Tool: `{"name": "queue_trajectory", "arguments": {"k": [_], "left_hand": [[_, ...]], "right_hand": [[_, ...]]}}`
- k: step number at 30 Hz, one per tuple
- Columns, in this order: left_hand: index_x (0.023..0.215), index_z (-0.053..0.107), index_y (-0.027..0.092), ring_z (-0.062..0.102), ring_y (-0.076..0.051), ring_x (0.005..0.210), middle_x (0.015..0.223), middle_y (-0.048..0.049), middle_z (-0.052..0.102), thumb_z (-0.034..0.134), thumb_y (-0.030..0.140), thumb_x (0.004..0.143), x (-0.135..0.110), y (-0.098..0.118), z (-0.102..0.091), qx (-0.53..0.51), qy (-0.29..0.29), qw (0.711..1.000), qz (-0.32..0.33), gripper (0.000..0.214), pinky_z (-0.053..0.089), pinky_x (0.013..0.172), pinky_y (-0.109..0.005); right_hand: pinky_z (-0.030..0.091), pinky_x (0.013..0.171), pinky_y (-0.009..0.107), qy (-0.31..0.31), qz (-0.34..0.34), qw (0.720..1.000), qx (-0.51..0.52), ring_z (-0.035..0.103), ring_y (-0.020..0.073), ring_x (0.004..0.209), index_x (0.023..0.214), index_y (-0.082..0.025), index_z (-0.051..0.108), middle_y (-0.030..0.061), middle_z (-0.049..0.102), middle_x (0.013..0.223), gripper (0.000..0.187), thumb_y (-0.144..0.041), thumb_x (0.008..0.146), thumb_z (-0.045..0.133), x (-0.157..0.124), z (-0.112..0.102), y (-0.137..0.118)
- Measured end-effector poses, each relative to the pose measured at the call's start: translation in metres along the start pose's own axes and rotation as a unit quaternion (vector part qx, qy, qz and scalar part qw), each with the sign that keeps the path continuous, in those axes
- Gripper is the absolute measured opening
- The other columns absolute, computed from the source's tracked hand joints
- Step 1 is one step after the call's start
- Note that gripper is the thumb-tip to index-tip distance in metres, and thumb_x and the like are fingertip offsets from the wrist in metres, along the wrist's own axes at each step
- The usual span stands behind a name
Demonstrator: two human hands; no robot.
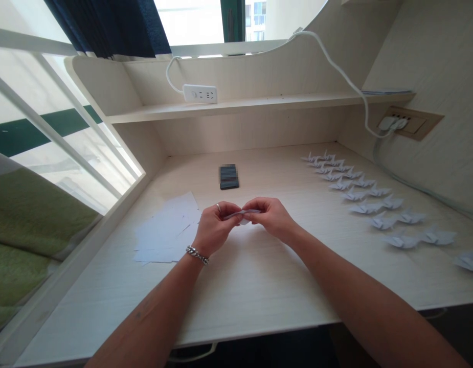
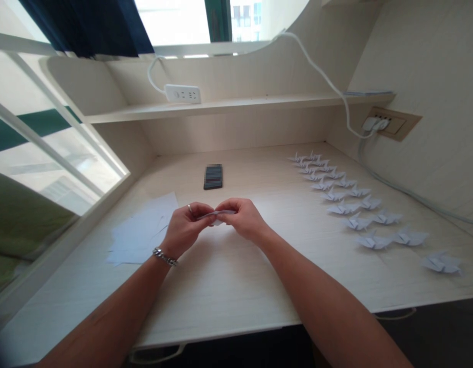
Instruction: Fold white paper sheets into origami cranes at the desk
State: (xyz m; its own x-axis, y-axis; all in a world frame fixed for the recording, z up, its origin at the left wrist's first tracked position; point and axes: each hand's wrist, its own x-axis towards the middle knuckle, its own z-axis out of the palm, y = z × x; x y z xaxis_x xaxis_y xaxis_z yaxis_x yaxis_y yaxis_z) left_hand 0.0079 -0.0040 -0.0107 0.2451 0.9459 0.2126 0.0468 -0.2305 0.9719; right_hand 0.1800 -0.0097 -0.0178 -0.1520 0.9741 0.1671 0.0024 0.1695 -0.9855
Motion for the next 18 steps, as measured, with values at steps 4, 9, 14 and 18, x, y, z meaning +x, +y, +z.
{"name": "queue_trajectory", "arguments": {"k": [4,9,14,18], "left_hand": [[0.078,0.069,0.012,0.066,-0.016,0.065,0.072,-0.0057,0.072,0.078,0.028,0.068,0.0003,0.0007,-0.0012,0.005,-0.002,1.0,-0.009,0.02,0.053,0.065,-0.028],[0.079,0.071,0.012,0.064,-0.014,0.062,0.07,-0.0052,0.071,0.078,0.026,0.067,0.0012,0.0037,-0.0001,-0.005,-0.004,1.0,-0.029,0.02,0.053,0.061,-0.026],[0.076,0.071,0.011,0.065,-0.014,0.061,0.068,-0.0047,0.071,0.079,0.023,0.063,0.0013,0.0085,0.0011,-0.04,0.01,0.998,-0.056,0.019,0.053,0.06,-0.027],[0.075,0.072,0.011,0.064,-0.014,0.06,0.067,-0.0049,0.071,0.078,0.02,0.061,0.0009,0.0099,0.0012,-0.04,0.013,0.997,-0.063,0.017,0.053,0.061,-0.026]], "right_hand": [[0.048,0.062,0.028,-0.005,-0.009,0.999,-0.039,0.06,0.0149,0.065,0.082,-0.014,0.072,0.0044,0.068,0.072,0.019,-0.029,0.069,0.072,0.0007,-0.0013,0.003],[0.051,0.063,0.03,0.005,-0.024,0.998,-0.058,0.062,0.0157,0.064,0.082,-0.014,0.071,0.0045,0.068,0.072,0.017,-0.028,0.072,0.068,-0.0006,0.0006,0.0035],[0.053,0.065,0.03,0.028,-0.021,0.999,-0.016,0.064,0.0166,0.067,0.08,-0.015,0.072,0.0041,0.069,0.073,0.015,-0.026,0.07,0.068,-0.0021,0.0043,-0.0004],[0.054,0.062,0.029,0.009,0.009,1.0,0.017,0.064,0.0161,0.067,0.078,-0.015,0.072,0.0029,0.069,0.072,0.015,-0.025,0.066,0.07,-0.0024,0.0056,-0.0037]]}}
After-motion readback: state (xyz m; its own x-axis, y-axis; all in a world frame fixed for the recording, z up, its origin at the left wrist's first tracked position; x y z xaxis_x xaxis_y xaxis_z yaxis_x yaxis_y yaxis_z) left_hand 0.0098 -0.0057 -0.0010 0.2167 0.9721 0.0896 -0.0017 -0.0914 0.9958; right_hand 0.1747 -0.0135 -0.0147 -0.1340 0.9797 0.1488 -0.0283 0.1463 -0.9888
